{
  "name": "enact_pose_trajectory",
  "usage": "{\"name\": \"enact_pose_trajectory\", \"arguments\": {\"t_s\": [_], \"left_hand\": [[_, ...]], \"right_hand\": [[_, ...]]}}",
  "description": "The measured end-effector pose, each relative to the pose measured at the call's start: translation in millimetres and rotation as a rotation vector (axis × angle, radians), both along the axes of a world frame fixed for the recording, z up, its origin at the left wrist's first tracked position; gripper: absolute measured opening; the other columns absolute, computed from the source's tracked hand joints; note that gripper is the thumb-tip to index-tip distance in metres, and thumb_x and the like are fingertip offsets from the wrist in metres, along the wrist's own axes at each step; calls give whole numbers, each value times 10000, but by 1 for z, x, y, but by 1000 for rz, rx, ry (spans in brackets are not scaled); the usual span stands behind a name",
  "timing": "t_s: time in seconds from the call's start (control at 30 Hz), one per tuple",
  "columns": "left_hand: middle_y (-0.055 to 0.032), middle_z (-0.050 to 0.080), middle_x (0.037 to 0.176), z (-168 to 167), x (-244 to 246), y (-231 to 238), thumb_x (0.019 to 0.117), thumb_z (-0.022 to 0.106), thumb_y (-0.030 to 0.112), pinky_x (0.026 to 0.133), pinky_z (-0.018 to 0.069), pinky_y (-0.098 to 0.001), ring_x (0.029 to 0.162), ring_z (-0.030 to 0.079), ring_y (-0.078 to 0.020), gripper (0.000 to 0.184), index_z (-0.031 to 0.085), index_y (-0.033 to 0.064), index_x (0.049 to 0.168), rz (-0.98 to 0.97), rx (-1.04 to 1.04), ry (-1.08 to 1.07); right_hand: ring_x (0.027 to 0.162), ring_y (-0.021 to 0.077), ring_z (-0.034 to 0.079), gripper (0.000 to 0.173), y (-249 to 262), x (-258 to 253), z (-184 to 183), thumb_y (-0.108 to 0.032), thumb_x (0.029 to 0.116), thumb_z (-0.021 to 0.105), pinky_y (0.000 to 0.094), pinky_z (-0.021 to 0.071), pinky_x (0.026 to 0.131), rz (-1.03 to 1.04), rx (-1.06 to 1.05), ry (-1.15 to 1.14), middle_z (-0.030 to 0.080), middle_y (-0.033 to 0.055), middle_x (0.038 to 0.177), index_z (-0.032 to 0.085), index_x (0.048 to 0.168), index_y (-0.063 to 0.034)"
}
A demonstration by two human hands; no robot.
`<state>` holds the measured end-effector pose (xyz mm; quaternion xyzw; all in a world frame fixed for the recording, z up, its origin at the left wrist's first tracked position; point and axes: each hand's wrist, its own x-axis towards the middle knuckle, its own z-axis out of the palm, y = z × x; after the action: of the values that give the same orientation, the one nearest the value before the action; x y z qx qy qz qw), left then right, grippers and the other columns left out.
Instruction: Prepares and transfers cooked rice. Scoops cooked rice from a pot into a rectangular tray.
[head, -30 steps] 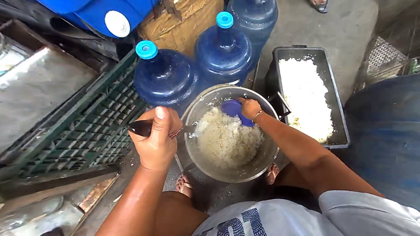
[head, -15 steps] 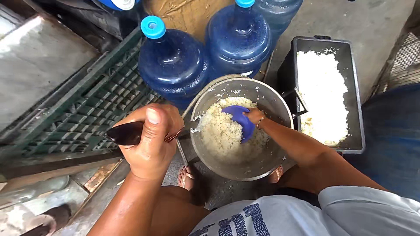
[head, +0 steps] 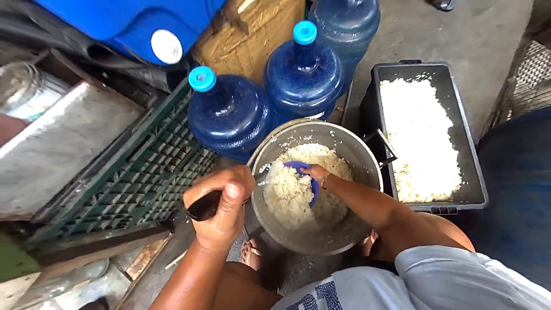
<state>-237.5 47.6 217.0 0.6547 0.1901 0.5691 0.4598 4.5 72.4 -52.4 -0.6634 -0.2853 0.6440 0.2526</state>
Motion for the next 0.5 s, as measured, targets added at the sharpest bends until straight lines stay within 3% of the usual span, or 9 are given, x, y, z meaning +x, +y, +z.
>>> {"name": "enact_pose_trajectory", "arguments": {"t_s": [0.1, 0.3, 0.5], "left_hand": [[122, 463, 603, -2, 9, 0, 1043, 586, 396, 544, 413, -215, 545, 461, -24, 345, 554, 242, 735, -16, 22, 16], [130, 494, 617, 1, 15, 2, 1028, 610, 399, 551, 429, -215, 557, 486, -20, 328, 587, 249, 738, 11, 72, -16], [134, 454, 576, -1, 19, 3, 1043, 574, 339, 516, 421, -223, 503, 445, -31, 341, 559, 258, 711, 58, -24, -68]], "right_hand": [[1192, 260, 651, 408, -7, 11, -7, -288, 1047, 616, 454, 524, 1041, -14, 6, 106, 666, 190, 1295, 610, 1361, -27], [1134, 235, 655, 383, -29, 37, 46, -246, 1045, 624, 418, 537, 993, -134, -25, 79, 659, 183, 1262, 599, 1340, -4], [1094, 253, 676, 399, -58, 71, 99, -257, 1036, 635, 438, 565, 950, -326, 33, 72, 678, 177, 1220, 585, 1358, -26]]}}
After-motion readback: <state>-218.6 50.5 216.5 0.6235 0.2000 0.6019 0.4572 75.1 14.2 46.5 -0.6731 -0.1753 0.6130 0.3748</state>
